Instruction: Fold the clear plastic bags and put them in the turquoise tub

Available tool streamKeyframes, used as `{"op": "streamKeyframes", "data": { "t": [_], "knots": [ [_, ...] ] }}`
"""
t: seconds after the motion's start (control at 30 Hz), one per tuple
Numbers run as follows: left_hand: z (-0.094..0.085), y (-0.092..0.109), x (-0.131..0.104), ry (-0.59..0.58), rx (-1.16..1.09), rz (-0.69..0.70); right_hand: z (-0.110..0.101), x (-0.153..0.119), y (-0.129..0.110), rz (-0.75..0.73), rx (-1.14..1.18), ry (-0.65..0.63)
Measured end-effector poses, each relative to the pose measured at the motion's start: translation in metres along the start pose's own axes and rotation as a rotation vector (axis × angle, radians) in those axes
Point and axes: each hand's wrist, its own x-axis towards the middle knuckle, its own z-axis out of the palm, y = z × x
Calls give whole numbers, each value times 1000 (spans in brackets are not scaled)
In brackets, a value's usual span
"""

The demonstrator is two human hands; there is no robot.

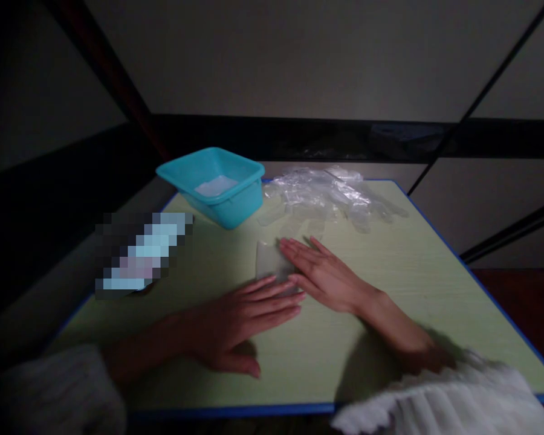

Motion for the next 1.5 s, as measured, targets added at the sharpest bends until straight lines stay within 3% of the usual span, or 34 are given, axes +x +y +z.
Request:
{"op": "streamKeyframes", "data": {
  "t": [0.17, 0.5, 0.57, 0.67, 0.77, 0.9, 1.1, 1.2, 1.37, 1.43, 1.5],
  "knots": [
    [5, -1, 0, -10, 9, -45, -1, -1, -6, 59, -11, 65],
    [4, 2, 2, 0, 94, -46, 7, 2, -8, 18, 72, 20],
    [4, 1, 0, 58, 129, 6, 6, 1, -9, 39, 90, 44],
    [5, -4, -2, 247, 191, 50, 3, 1, -14, 94, 101, 107],
    [5, -13, -2, 384, 255, -121, 3, 0, -21, 129, 18, 95],
    [6, -24, -1, 263, 276, -376, 11, -4, -27, 93, -106, -19],
    [8, -26, -1, 115, 254, -504, 19, -6, -27, 111, -153, -96],
    [6, -28, -1, 188, 212, -502, 13, -5, -26, 87, -146, -74],
    [2, -30, -4, 600, 123, -382, -7, -9, -28, -248, -125, -20],
    [1, -27, -6, 622, 141, -245, -14, -12, -31, -302, -151, 5],
    [2, -23, -6, 540, 204, -105, -17, -15, -34, -308, -196, 8]
  ]
}}
